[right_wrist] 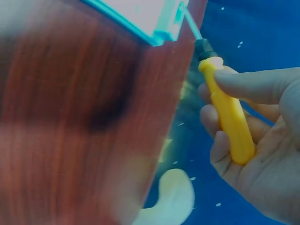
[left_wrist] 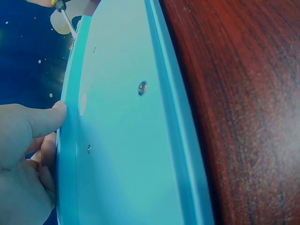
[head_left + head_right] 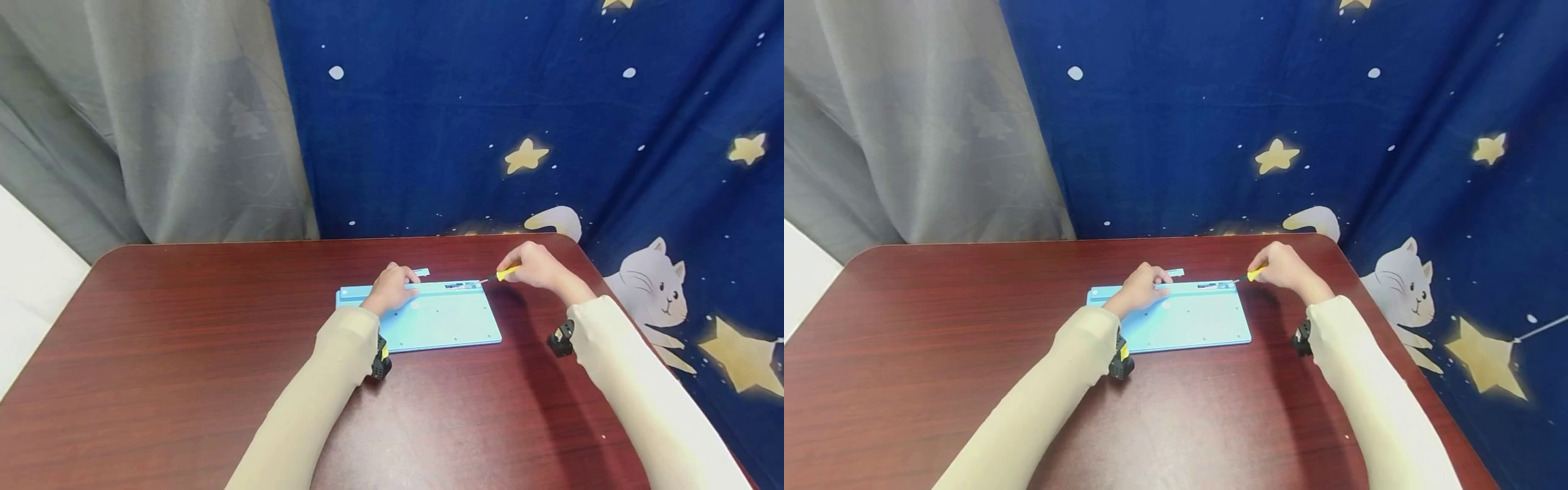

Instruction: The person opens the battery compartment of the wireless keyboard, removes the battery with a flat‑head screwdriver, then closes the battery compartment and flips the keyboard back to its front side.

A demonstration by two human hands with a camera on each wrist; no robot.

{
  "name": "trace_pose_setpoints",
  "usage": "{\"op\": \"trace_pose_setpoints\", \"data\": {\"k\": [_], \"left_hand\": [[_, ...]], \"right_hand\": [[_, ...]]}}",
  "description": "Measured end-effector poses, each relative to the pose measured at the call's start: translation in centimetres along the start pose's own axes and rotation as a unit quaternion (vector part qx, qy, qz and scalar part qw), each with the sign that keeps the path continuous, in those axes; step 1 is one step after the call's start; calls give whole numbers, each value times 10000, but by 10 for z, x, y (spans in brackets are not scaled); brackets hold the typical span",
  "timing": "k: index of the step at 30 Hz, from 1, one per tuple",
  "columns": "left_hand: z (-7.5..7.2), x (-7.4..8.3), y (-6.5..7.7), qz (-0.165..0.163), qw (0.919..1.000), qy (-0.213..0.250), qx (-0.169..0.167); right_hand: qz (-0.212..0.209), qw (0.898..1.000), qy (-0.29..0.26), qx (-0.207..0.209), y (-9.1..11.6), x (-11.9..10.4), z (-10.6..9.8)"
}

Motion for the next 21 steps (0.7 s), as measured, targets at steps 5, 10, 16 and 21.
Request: {"op": "trace_pose_setpoints", "data": {"k": [5, 10, 16, 21], "left_hand": [[0, -1, 0, 28, 10000, 39, 1], [0, -1, 0, 55, 10000, 43, 5], [-1, 1, 2, 0, 9999, 104, 18], [0, 0, 1, -21, 10000, 94, 26]], "right_hand": [[-244, 9988, 348, -228, -4, -14, -10], [-327, 9973, 530, -386, -10, -24, -17], [-201, 9974, 535, -434, -11, -27, -18], [-141, 9990, 287, -319, 0, -19, -13]]}}
Point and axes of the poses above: each hand's wrist, its own y-axis away from the middle knuckle, its own z-axis out of the palm, x = y × z, the point moved 4 cm from there along -y, towards the middle knuckle, and after that the axes turned 14 degrees about y, right-handed, at the moved point
